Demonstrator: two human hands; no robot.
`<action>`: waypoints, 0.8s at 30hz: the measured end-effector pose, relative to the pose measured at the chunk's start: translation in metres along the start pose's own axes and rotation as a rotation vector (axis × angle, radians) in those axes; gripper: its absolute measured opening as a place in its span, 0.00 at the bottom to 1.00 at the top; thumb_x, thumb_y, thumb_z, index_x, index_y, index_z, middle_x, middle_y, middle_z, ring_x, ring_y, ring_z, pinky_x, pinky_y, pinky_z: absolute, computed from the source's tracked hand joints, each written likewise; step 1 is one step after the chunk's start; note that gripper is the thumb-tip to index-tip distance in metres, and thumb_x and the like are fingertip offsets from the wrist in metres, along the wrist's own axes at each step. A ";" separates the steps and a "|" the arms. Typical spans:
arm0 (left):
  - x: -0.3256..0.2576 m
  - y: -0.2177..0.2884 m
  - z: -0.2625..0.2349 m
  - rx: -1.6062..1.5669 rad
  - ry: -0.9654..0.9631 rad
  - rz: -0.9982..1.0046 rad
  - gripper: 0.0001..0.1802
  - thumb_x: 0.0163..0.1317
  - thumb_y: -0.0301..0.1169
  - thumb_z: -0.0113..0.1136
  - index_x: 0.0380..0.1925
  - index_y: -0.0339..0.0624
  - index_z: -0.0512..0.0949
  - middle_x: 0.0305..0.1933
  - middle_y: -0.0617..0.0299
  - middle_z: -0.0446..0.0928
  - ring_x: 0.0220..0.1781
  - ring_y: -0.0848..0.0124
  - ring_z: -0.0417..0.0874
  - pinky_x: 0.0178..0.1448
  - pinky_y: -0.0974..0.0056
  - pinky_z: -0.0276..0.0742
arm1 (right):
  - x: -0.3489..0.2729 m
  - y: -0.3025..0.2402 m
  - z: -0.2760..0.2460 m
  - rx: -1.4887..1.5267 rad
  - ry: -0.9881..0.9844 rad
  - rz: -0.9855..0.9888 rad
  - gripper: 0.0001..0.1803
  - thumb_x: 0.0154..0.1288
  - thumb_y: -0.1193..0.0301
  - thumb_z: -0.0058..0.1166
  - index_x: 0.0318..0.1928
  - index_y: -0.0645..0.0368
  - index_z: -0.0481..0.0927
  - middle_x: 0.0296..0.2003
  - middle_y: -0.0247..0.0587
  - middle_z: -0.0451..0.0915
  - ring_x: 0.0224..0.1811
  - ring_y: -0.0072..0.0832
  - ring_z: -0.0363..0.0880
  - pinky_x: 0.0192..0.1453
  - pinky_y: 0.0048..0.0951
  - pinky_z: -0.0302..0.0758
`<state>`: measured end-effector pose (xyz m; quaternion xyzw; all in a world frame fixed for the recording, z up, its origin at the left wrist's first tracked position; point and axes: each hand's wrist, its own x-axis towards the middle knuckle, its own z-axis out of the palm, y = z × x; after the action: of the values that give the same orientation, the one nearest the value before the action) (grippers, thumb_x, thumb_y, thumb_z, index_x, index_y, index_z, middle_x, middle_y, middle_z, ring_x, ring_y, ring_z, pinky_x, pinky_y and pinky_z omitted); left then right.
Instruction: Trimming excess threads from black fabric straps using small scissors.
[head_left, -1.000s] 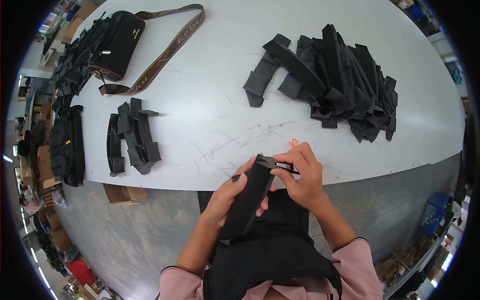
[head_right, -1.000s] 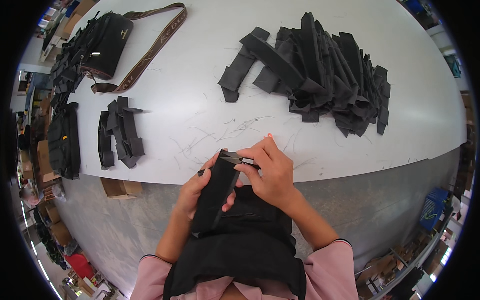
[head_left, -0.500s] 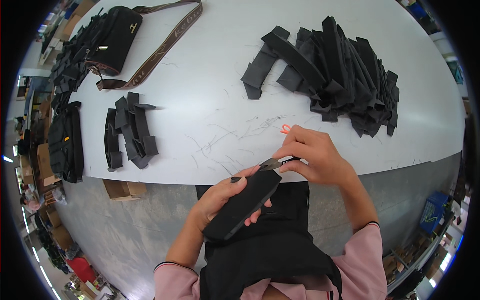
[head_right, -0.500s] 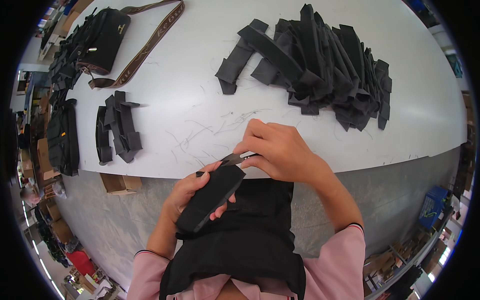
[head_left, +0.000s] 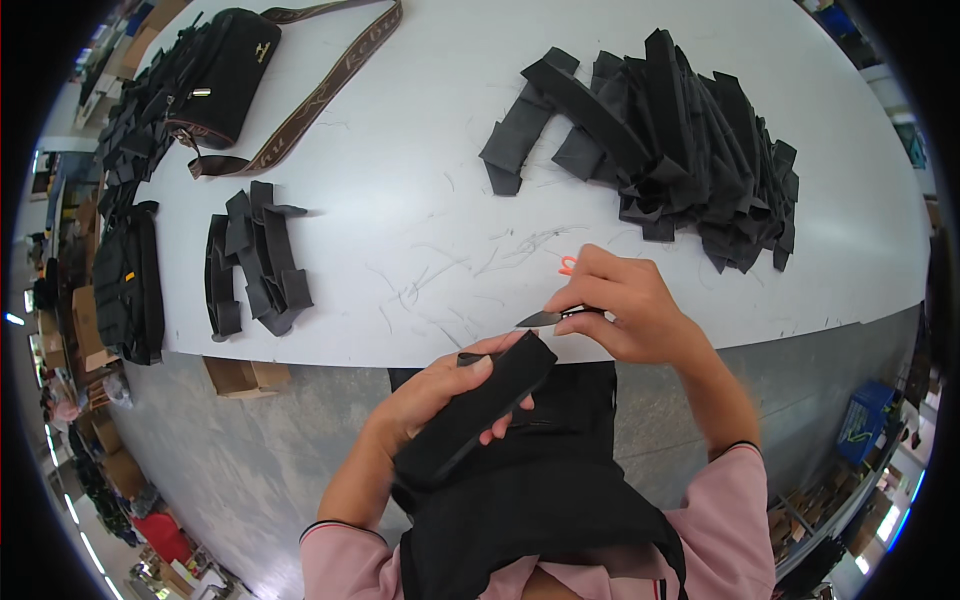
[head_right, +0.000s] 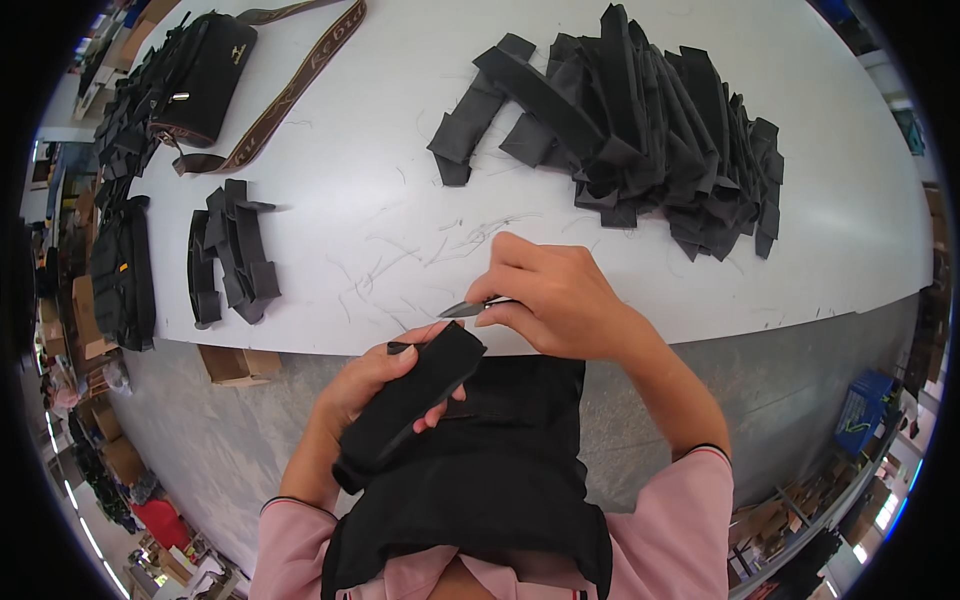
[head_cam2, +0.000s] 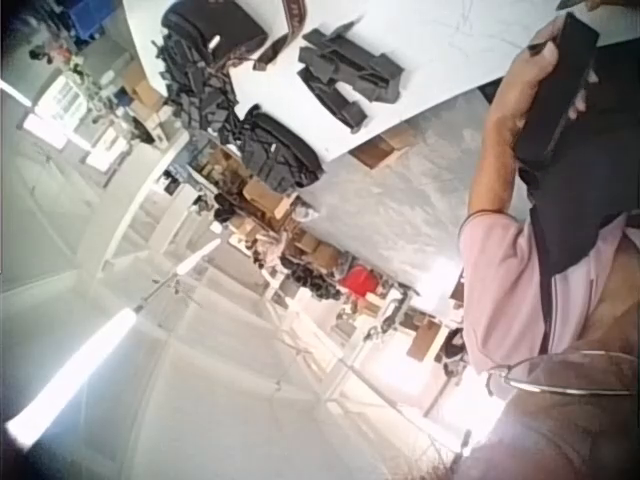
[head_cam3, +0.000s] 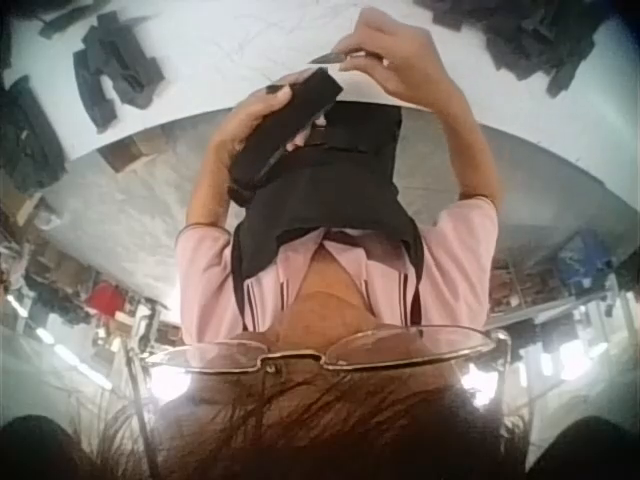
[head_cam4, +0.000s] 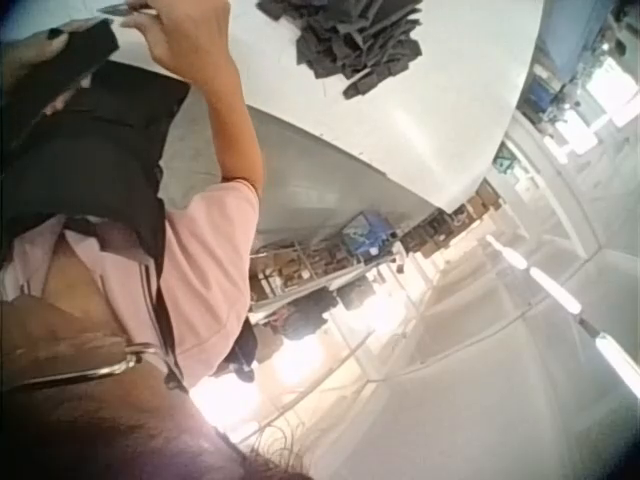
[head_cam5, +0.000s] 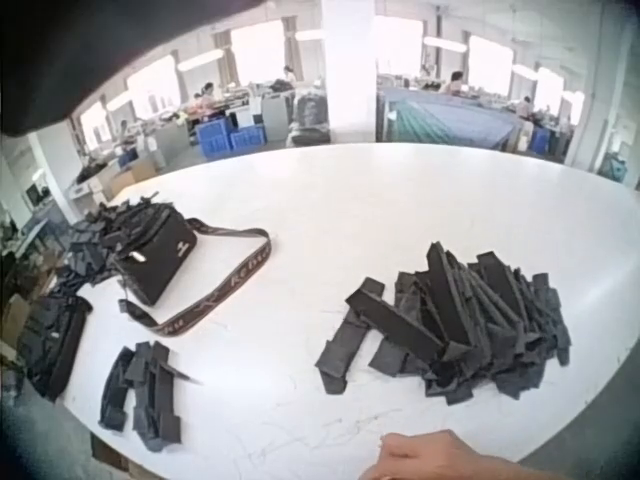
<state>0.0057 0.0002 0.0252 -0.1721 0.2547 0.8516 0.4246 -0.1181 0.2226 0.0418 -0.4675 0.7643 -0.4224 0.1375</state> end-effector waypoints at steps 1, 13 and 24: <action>0.001 0.000 0.001 0.001 -0.002 0.002 0.38 0.65 0.45 0.54 0.69 0.43 0.52 0.44 0.45 0.76 0.30 0.64 0.80 0.32 0.67 0.79 | -0.002 -0.003 0.002 0.060 0.089 0.041 0.12 0.45 0.74 0.67 0.34 0.58 0.82 0.25 0.35 0.71 0.23 0.27 0.69 0.26 0.24 0.65; 0.024 -0.019 0.014 1.512 0.884 0.835 0.25 0.46 0.30 0.70 0.49 0.49 0.78 0.42 0.53 0.69 0.38 0.60 0.73 0.38 0.62 0.73 | -0.033 -0.014 0.054 -0.076 0.480 0.324 0.12 0.49 0.75 0.66 0.36 0.58 0.79 0.28 0.38 0.70 0.22 0.30 0.72 0.25 0.24 0.69; 0.022 -0.021 0.013 1.606 0.939 0.953 0.26 0.45 0.29 0.71 0.48 0.49 0.78 0.43 0.52 0.70 0.39 0.60 0.73 0.38 0.62 0.73 | -0.032 -0.018 0.066 -0.001 0.534 0.404 0.10 0.51 0.78 0.64 0.35 0.61 0.79 0.28 0.36 0.70 0.22 0.24 0.73 0.24 0.23 0.69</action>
<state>0.0094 0.0328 0.0188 -0.0344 0.9266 0.3586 -0.1074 -0.0504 0.2115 0.0094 -0.1793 0.8507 -0.4939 0.0132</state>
